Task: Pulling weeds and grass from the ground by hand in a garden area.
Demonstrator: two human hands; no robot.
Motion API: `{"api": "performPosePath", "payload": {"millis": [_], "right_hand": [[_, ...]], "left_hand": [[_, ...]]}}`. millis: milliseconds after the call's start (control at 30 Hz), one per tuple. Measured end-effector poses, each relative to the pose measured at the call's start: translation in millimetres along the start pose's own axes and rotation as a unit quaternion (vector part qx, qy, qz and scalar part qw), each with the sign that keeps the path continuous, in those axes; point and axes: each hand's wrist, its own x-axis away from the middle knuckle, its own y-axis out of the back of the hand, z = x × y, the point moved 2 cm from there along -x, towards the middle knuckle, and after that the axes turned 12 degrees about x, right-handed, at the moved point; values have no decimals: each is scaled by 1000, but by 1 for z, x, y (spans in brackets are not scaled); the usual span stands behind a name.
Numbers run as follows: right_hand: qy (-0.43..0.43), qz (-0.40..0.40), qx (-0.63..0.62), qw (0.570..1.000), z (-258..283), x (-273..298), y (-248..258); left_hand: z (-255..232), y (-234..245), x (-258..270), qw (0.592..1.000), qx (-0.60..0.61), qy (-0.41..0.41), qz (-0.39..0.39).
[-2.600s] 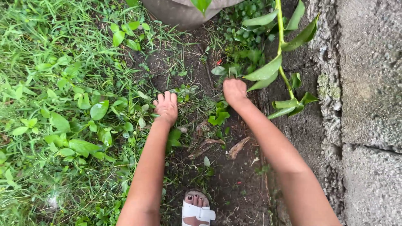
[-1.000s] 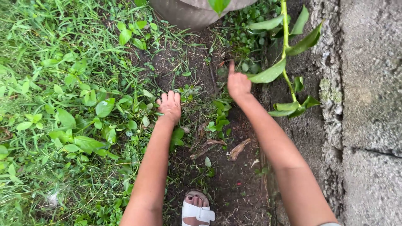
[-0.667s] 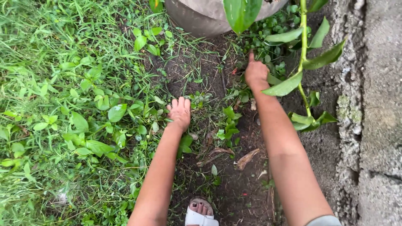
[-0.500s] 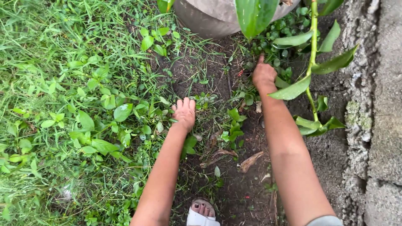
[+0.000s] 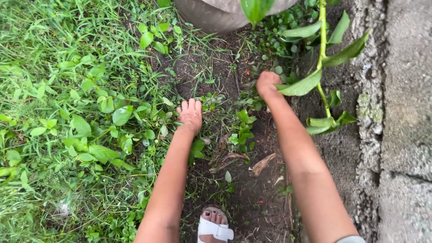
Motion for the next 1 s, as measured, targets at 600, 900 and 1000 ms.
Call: {"api": "performPosePath", "payload": {"millis": [600,900,1000], "right_hand": [[4,116,-198,973,-14,252,106],[76,208,-119,968,-4,386,62],[150,243,-117,951,12,422,37]], "left_hand": [[4,86,138,993,-85,-78,30],[92,96,143,986,-156,-51,20],[107,88,138,988,-145,-47,32]]}}
